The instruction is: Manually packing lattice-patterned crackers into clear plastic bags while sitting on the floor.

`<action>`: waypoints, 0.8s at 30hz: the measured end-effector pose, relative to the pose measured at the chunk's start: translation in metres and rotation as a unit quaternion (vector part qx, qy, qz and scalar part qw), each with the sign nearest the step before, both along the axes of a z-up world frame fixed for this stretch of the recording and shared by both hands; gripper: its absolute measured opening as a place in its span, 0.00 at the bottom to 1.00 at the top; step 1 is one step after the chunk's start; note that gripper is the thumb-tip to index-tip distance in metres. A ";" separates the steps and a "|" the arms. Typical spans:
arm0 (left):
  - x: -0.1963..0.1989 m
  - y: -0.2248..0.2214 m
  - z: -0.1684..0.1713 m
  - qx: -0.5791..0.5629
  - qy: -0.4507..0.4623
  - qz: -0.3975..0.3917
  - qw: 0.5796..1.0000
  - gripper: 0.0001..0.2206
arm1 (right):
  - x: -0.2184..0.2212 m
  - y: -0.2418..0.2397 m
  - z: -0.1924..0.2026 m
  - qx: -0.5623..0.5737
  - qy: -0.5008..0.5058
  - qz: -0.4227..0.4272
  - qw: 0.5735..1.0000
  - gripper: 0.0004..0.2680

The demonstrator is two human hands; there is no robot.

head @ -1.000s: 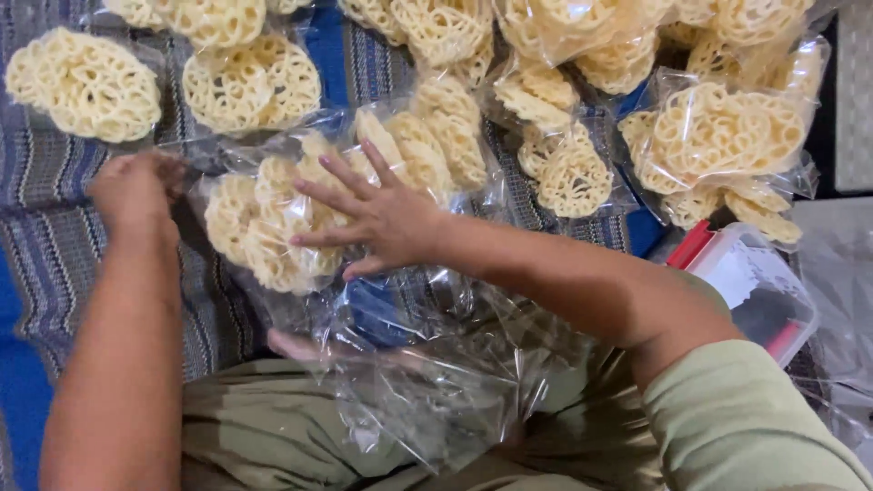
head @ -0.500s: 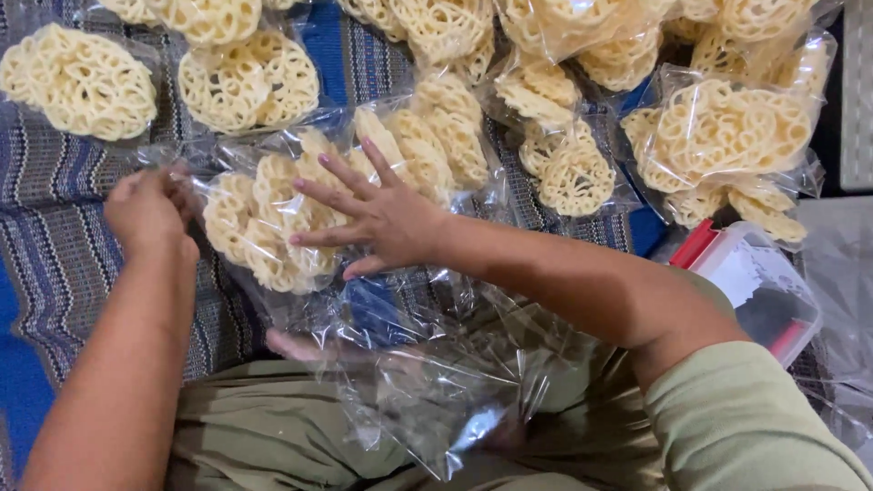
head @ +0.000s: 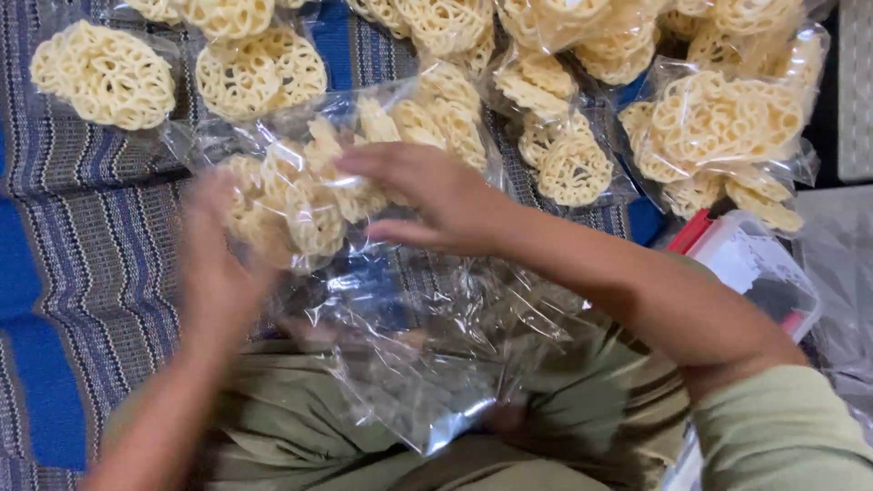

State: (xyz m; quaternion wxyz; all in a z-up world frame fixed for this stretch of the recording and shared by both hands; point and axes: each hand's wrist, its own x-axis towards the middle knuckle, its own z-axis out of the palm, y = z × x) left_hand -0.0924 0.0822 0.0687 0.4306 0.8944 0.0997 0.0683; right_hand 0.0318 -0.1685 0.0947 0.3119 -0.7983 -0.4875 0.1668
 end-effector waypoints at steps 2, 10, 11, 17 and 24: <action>-0.047 -0.058 0.047 0.007 0.104 -0.042 0.994 0.42 | -0.012 -0.039 0.035 0.090 0.091 -0.048 0.991 0.18; -0.135 -0.133 0.045 0.180 -0.095 -0.230 0.952 0.21 | -0.121 -0.134 0.114 0.092 0.443 0.167 0.876 0.08; -0.131 -0.131 0.052 0.183 -0.100 -0.231 0.950 0.21 | -0.137 -0.131 0.096 0.094 0.438 0.167 0.878 0.08; -0.149 -0.117 0.053 0.265 -0.101 -0.141 0.949 0.23 | -0.178 -0.091 -0.039 0.045 0.073 0.041 0.995 0.24; -0.165 -0.107 0.050 0.254 -0.054 -0.184 0.948 0.20 | -0.165 -0.001 -0.131 0.016 -0.066 0.001 0.998 0.22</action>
